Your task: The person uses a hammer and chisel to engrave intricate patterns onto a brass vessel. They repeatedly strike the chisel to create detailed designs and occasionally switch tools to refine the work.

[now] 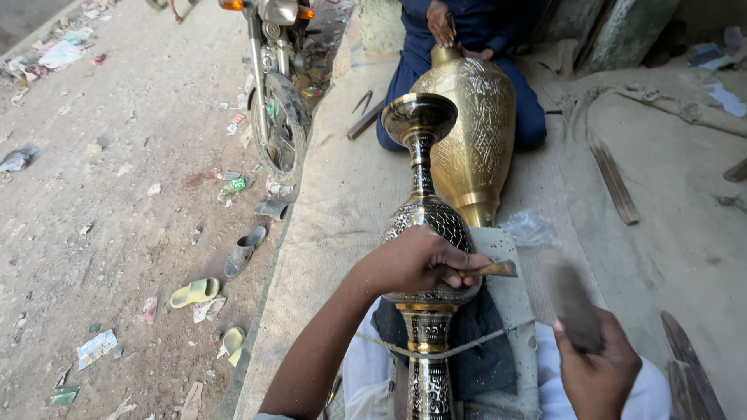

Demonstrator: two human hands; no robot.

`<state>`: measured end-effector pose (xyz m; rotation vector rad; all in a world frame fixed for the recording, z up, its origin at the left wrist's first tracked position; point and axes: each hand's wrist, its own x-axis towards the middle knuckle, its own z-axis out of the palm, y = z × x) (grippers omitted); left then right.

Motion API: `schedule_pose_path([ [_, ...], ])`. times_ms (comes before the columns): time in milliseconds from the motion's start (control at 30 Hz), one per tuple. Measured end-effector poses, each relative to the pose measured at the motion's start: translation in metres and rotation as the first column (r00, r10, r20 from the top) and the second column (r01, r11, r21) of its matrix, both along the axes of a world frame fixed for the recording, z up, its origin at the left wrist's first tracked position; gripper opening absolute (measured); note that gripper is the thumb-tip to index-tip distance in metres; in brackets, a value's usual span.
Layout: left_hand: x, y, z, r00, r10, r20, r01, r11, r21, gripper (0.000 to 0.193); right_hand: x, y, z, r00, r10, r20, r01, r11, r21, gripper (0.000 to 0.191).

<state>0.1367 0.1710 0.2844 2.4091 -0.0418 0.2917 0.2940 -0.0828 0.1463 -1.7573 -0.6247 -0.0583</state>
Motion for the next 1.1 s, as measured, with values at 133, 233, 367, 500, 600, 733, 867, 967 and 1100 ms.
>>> schedule_pose_path([
  [133, 0.002, 0.003, -0.002, 0.997, -0.074, -0.015, 0.072, 0.991, -0.110, 0.043, -0.003, 0.002, -0.017, 0.992, 0.048, -0.120, -0.014, 0.963, 0.269, 0.020],
  [233, 0.004, 0.005, -0.003, 0.993, -0.120, -0.005, 0.119, 0.990, -0.074, 0.044, -0.004, 0.003, -0.025, 0.990, 0.046, -0.134, 0.003, 0.940, 0.340, 0.033],
  [367, 0.005, 0.004, -0.004, 0.992, -0.103, -0.078, 0.094, 0.989, -0.114, 0.038, -0.007, 0.003, -0.026, 0.982, -0.047, 0.182, 0.035, 0.997, 0.065, 0.022],
  [500, 0.009, 0.005, 0.000, 0.980, -0.183, -0.081, 0.177, 0.981, -0.076, 0.043, -0.010, 0.008, -0.022, 0.999, -0.011, -0.052, 0.025, 0.959, 0.282, 0.029],
  [600, 0.009, 0.000, 0.003, 0.983, -0.146, -0.114, 0.147, 0.989, 0.000, 0.040, -0.004, 0.002, -0.011, 0.998, 0.016, 0.058, -0.012, 0.997, -0.070, 0.030],
  [733, -0.012, -0.021, -0.007, 0.969, 0.204, 0.136, -0.179, 0.967, -0.180, 0.040, 0.014, -0.006, 0.012, 0.942, 0.218, -0.255, -0.260, 0.955, -0.145, 0.039],
  [867, -0.029, -0.041, -0.031, 0.687, 0.717, 0.118, -0.326, 0.449, -0.832, 0.047, 0.019, 0.001, 0.036, 0.991, 0.056, -0.120, -0.101, 0.909, -0.406, 0.036],
  [967, -0.024, -0.050, -0.045, 0.560, 0.824, 0.093, -0.376, 0.352, -0.857, 0.057, 0.035, 0.021, 0.059, 0.992, 0.127, 0.012, -0.078, 0.675, -0.733, 0.047],
  [1100, -0.018, -0.054, -0.050, 0.503, 0.839, 0.205, -0.536, 0.489, -0.688, 0.048, 0.046, 0.040, 0.080, 0.924, 0.321, 0.208, -0.067, 0.672, -0.738, 0.048],
])
